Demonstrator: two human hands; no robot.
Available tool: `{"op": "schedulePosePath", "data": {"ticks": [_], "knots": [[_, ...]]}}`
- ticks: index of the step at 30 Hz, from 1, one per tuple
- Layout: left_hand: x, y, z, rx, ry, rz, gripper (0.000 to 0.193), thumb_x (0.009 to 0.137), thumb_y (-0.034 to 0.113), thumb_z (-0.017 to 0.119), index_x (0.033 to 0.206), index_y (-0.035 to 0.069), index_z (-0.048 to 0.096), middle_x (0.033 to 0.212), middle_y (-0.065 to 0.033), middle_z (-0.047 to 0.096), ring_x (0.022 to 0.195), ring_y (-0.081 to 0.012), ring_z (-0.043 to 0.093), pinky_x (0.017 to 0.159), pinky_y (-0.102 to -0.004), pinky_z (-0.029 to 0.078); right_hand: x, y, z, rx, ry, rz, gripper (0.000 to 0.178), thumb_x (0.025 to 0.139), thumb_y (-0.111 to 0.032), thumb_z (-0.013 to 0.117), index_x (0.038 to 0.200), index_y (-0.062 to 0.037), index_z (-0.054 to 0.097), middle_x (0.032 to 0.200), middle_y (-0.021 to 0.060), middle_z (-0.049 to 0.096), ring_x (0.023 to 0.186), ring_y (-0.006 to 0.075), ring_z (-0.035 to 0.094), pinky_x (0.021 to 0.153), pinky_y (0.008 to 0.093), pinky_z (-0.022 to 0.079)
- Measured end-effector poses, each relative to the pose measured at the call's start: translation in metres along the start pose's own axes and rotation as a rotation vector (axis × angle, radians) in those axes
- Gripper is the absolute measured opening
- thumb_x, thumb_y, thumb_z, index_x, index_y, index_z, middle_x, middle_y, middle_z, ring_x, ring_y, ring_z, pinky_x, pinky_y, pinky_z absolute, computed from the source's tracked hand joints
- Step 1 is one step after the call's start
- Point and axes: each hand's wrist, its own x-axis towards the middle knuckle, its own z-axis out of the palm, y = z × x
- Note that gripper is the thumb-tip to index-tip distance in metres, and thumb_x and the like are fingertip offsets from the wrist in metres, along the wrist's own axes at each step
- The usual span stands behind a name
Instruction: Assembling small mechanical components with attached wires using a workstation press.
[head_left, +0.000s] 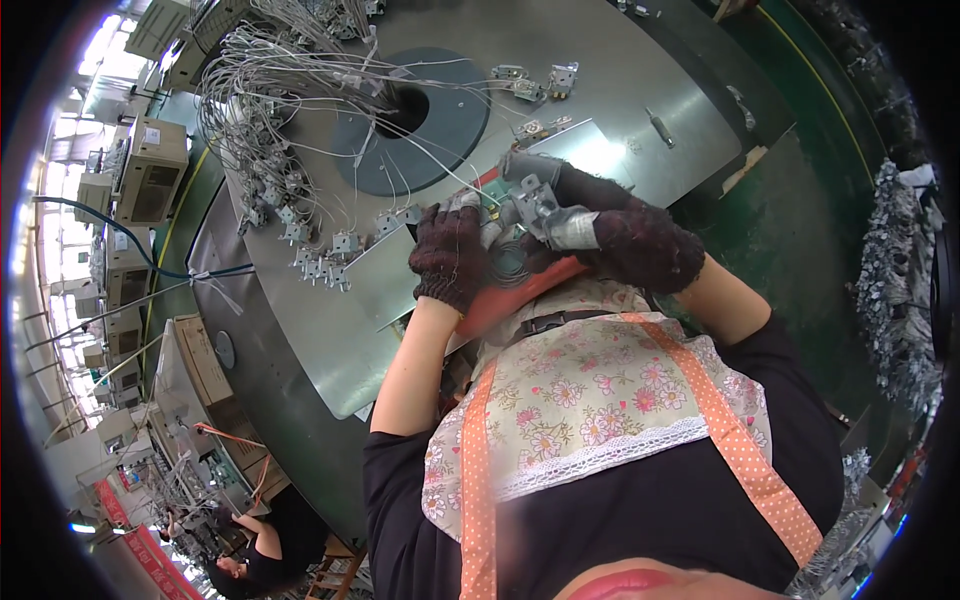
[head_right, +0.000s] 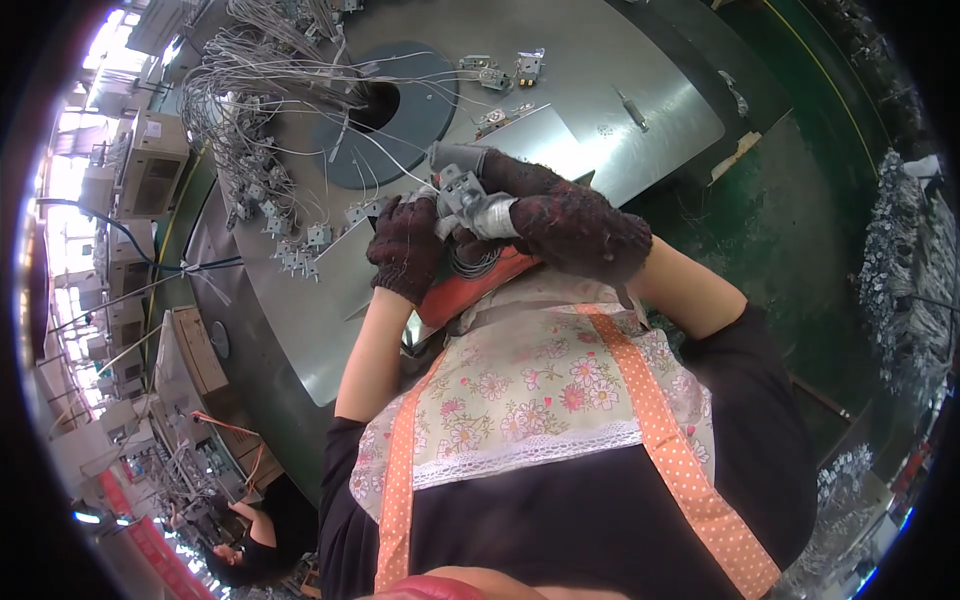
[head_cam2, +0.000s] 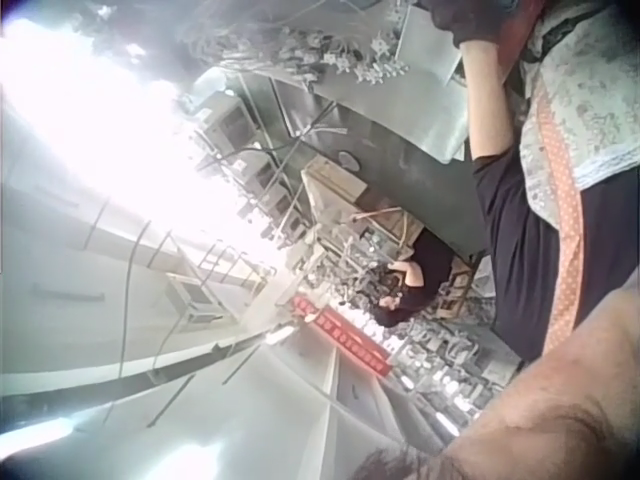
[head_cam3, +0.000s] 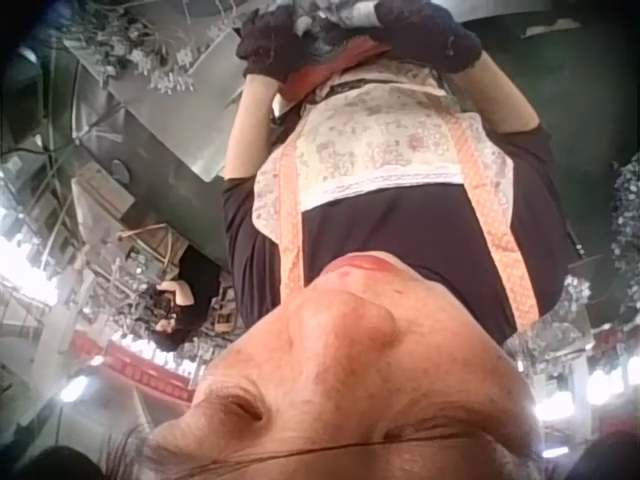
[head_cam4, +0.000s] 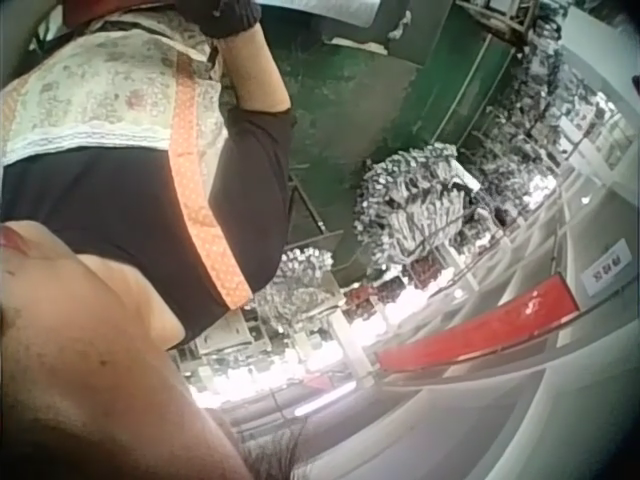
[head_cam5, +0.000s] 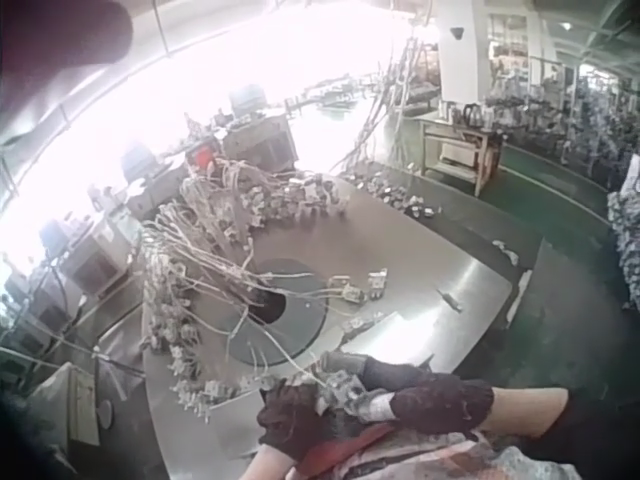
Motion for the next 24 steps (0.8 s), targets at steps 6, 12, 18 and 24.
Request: {"op": "schedulePosePath", "data": {"ticks": [6, 12, 18, 24], "knots": [[0.000, 0.001, -0.003, 0.031, -0.016, 0.005, 0.053, 0.081, 0.037, 0.073, 0.121, 0.004, 0.064, 0.114, -0.0184, 0.070, 0.112, -0.0362, 0.065, 0.110, -0.0473, 0.044, -0.002, -0.003, 0.007, -0.018, -0.015, 0.031, 0.069, 0.098, -0.010, 0.060, 0.160, -0.0046, 0.031, 0.139, 0.0124, 0.057, 0.122, 0.0209, 0.059, 0.104, 0.0378, 0.050], [0.003, 0.004, -0.006, 0.021, -0.060, -0.004, 0.055, 0.081, 0.040, 0.074, 0.122, 0.005, 0.064, 0.114, -0.0179, 0.071, 0.112, -0.0357, 0.065, 0.110, -0.0469, 0.044, 0.001, 0.003, 0.000, 0.033, 0.005, 0.012, 0.067, 0.097, -0.008, 0.062, 0.158, -0.0043, 0.034, 0.137, 0.0111, 0.059, 0.120, 0.0198, 0.061, 0.102, 0.0371, 0.053], [0.002, 0.002, -0.001, -0.006, -0.025, -0.013, 0.052, 0.085, 0.040, 0.072, 0.123, 0.005, 0.064, 0.113, -0.0179, 0.071, 0.111, -0.0357, 0.065, 0.108, -0.0481, 0.044, -0.004, 0.008, -0.004, -0.034, 0.096, 0.011, 0.070, 0.093, -0.014, 0.066, 0.156, -0.0044, 0.036, 0.137, 0.0155, 0.058, 0.118, 0.0239, 0.063, 0.100, 0.0402, 0.056], [-0.001, 0.001, -0.008, -0.075, 0.000, -0.033, 0.050, 0.087, 0.041, 0.072, 0.123, 0.007, 0.065, 0.117, -0.0163, 0.070, 0.110, -0.0357, 0.066, 0.108, -0.0487, 0.044, -0.028, 0.019, -0.032, 0.469, -0.045, -0.035, 0.071, 0.094, -0.045, 0.070, 0.146, -0.0051, 0.043, 0.127, 0.0117, 0.060, 0.099, 0.0192, 0.064, 0.082, 0.0338, 0.055]]}}
